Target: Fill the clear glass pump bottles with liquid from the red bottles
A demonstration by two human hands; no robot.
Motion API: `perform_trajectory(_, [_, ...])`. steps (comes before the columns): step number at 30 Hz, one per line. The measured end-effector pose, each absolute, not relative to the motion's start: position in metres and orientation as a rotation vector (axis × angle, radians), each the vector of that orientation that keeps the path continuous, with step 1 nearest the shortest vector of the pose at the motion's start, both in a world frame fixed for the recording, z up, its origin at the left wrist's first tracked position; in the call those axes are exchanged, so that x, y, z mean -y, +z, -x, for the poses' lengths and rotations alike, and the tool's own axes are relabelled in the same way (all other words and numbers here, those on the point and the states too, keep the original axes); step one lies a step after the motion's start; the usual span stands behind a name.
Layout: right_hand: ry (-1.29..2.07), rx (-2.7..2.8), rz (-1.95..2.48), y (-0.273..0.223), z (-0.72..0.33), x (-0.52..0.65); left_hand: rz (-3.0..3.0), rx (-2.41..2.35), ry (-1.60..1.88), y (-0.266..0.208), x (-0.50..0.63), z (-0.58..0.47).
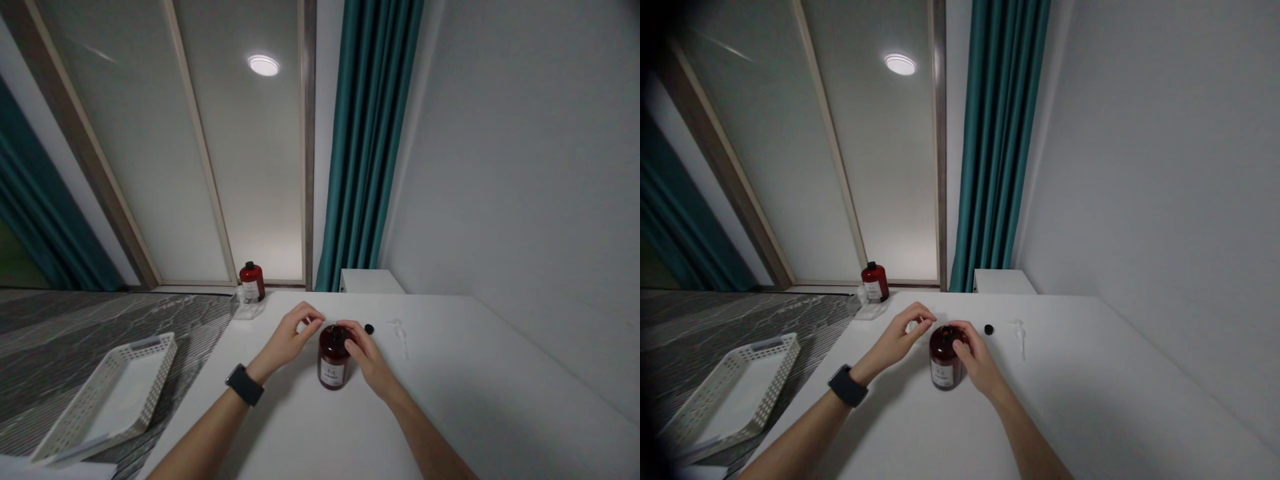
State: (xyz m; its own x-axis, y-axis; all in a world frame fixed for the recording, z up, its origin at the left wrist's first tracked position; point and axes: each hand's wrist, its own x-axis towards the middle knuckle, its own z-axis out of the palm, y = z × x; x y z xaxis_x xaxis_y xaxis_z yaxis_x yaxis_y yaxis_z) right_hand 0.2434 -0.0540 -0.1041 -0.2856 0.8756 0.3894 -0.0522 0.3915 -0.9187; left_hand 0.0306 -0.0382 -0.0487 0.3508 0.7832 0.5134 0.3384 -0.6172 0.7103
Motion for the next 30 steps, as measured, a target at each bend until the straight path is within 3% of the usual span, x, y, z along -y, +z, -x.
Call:
perform_trajectory(12, [1.007, 1.56, 0.823, -0.111, -0.238, 0.056, -1.917, -1.394, 1.444, -0.101, 0.021, 0.011])
perform_trajectory(30, [0.969, 1.581, 0.864, -0.111, -0.238, 0.056, -2.18, -1.404, 1.185, -0.138, 0.001, 0.01])
